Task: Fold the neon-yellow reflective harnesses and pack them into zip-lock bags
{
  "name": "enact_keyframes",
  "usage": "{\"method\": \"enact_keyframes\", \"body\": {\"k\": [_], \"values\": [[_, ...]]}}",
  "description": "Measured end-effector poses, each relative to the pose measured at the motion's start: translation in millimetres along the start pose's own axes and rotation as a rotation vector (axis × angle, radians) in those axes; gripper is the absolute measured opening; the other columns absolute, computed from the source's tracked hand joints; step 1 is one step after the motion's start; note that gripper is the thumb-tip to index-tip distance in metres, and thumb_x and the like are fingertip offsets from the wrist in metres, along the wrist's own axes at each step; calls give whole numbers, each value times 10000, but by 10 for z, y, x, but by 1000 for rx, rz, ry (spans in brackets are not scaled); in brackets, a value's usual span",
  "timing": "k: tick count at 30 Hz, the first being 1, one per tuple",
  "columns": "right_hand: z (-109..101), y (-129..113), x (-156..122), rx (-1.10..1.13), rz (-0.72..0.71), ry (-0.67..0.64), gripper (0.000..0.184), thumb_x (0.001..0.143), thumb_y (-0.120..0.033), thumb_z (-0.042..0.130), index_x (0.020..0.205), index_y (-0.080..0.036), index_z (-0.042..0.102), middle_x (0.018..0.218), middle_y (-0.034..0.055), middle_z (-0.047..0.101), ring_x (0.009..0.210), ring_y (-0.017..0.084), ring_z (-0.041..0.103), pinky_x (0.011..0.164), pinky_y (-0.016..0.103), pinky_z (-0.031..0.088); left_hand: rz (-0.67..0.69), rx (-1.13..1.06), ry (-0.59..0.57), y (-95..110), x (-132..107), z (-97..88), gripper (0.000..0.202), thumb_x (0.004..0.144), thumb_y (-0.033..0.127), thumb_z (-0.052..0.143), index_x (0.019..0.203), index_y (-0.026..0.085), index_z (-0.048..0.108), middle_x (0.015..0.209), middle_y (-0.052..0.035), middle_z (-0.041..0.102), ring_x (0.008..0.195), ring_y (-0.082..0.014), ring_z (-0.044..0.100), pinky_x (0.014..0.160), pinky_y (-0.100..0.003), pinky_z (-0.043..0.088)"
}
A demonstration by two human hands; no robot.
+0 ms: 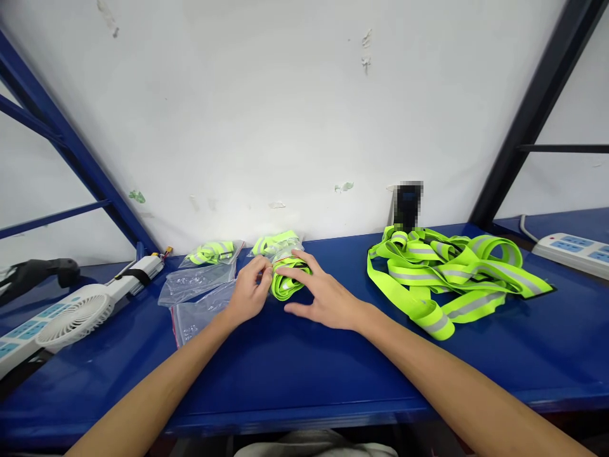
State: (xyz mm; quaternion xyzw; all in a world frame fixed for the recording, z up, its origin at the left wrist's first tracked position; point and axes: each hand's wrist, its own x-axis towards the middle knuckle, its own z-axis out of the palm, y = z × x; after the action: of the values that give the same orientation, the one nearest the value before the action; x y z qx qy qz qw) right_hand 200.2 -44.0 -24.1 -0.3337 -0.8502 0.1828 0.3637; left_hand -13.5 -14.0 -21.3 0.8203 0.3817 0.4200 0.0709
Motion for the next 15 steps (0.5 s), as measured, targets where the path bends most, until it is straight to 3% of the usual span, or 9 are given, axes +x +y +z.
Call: {"method": "enact_keyframes", "body": {"k": [3,5,11,15], "values": [[21,67,-1,-116,-40,56,397,928,-358,594,1324,-381,588,1522,59,354,1336,285,481,1091,490,434,42,-20,-130,-56,-34,-5,232,1001,254,340,797,197,436,751,9,470,673,-128,437,653,-265,359],[51,118,6,-168,-52,124,351,939,-366,576,1286,-366,626,1473,73,412,1261,284,547,1046,491,478,63,5,-171,-50,-49,8,230,1009,253,331,807,199,428,766,6,479,684,-129,447,656,-265,359],[113,85,53,-340,-33,287,303,957,-369,543,1216,-283,675,1305,125,524,970,238,666,831,420,575,88,118,-146,70,-31,17,237,1003,233,334,778,205,401,757,4,487,646,-125,449,608,-268,342],[129,28,78,-522,-4,321,197,951,-340,562,1062,-257,702,1122,84,614,779,173,664,616,288,518,151,173,-163,157,0,20,191,988,211,351,816,203,434,792,-14,521,685,-142,489,633,-277,368]]}}
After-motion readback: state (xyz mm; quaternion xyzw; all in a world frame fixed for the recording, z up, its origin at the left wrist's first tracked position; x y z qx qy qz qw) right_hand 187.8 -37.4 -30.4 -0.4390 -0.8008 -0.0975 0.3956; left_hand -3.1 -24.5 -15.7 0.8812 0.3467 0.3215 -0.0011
